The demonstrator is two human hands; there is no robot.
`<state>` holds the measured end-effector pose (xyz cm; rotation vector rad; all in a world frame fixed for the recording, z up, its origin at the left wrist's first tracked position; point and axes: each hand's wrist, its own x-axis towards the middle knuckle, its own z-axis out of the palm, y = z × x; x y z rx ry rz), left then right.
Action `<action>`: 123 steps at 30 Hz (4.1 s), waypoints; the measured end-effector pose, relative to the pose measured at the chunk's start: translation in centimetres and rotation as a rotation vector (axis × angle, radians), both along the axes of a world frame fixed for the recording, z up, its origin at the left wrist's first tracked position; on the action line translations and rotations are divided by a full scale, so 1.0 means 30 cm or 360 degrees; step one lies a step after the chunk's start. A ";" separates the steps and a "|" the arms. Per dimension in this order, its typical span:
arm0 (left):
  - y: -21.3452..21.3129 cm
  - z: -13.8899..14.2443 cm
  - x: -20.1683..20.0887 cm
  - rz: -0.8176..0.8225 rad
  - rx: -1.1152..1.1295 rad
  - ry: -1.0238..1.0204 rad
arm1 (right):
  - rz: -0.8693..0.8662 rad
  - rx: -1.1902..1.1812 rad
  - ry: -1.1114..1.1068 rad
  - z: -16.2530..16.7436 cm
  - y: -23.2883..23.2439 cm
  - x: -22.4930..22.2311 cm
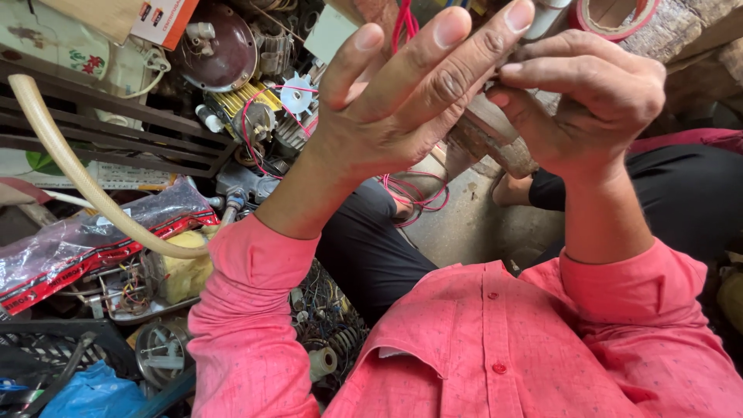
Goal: The person strips the insulation from red and blue wires using pliers, twists the exposed ends together, and wraps the connection with red electrical tape. The person repeats this process for multiple wire pairs in a cluttered workshop.
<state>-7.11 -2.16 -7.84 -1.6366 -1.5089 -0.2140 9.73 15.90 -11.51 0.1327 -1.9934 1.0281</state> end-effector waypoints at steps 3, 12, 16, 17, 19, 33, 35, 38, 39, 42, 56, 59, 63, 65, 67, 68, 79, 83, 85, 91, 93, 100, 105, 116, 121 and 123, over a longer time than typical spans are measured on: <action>-0.011 0.007 0.008 0.0035 -0.0084 -0.0032 | -0.0030 -0.0227 -0.0008 -0.011 -0.016 -0.012; -0.032 0.014 0.005 0.0052 -0.0210 -0.0086 | -0.0082 0.0301 0.0090 0.031 -0.002 -0.019; -0.038 0.013 0.010 0.0047 -0.0223 -0.0133 | -0.0103 0.0404 0.0100 0.049 0.004 -0.027; -0.040 0.014 0.011 0.0041 -0.0224 -0.0148 | -0.0111 0.0422 0.0099 0.053 0.004 -0.030; -0.039 0.013 0.011 0.0020 -0.0213 -0.0153 | -0.0120 0.0410 0.0074 0.060 -0.001 -0.033; -0.026 0.026 0.019 0.0012 -0.0175 -0.0231 | -0.0151 -0.0327 -0.0279 0.089 -0.098 0.000; -0.022 0.030 0.022 0.0016 -0.0145 -0.0221 | 0.0004 -0.0558 -0.0266 0.087 -0.084 0.008; -0.012 0.035 0.019 0.0006 -0.0093 -0.0204 | 0.0132 -0.0505 -0.0215 0.080 -0.052 0.023; -0.013 0.036 0.021 0.0019 -0.0087 -0.0196 | 0.0088 -0.0380 -0.0209 0.075 -0.046 0.025; -0.007 0.039 0.023 0.0017 -0.0029 -0.0171 | 0.0050 -0.0196 -0.0177 0.065 -0.041 0.028; -0.017 0.023 -0.005 -0.0066 -0.0001 -0.0075 | -0.0087 0.0033 -0.0046 0.008 -0.025 0.004; -0.017 0.020 -0.007 -0.0079 -0.0004 -0.0061 | -0.0063 -0.0055 -0.0123 0.020 -0.032 0.014; -0.044 0.030 0.001 0.0062 -0.0081 -0.0034 | -0.0242 0.0252 -0.0243 0.113 -0.014 0.032; -0.052 0.038 -0.012 0.0080 -0.0109 -0.0040 | -0.0408 0.0733 -0.0346 0.158 0.005 0.036; -0.064 0.044 -0.013 0.0048 -0.0155 -0.0083 | -0.0592 0.1343 -0.0527 0.176 0.007 0.031; -0.068 0.047 -0.011 0.0036 -0.0175 -0.0122 | -0.0581 0.1412 -0.0610 0.172 0.002 0.019; -0.051 0.064 -0.014 -0.0042 -0.0136 -0.0295 | -0.0718 0.1412 -0.0608 0.211 -0.063 0.015; -0.052 0.064 -0.020 -0.0060 -0.0115 -0.0294 | -0.0608 0.0638 -0.0425 0.205 -0.094 0.083; -0.049 0.061 -0.021 -0.0065 -0.0116 -0.0310 | -0.0532 0.0348 -0.0456 0.171 -0.087 0.090; -0.043 0.055 -0.014 -0.0025 -0.0056 -0.0306 | -0.0081 -0.0857 -0.0235 0.031 -0.053 0.061; -0.045 0.055 -0.011 -0.0022 -0.0054 -0.0319 | -0.0041 -0.0897 -0.0176 -0.005 -0.053 0.059; -0.034 0.054 -0.015 -0.0060 0.0027 -0.0319 | -0.0113 -0.0897 -0.0241 -0.042 -0.057 0.063; -0.039 0.061 -0.019 -0.0075 0.0015 -0.0308 | -0.0128 -0.0840 -0.0183 -0.037 -0.065 0.061; -0.042 0.064 -0.014 -0.0096 -0.0026 -0.0279 | -0.0211 -0.0621 -0.0230 -0.018 -0.074 0.048; -0.034 0.053 -0.016 -0.0095 -0.0001 -0.0270 | -0.0144 -0.0804 -0.0253 -0.002 -0.083 0.041; -0.033 0.050 -0.016 -0.0099 -0.0003 -0.0270 | -0.0003 -0.0859 -0.0173 -0.002 -0.083 0.040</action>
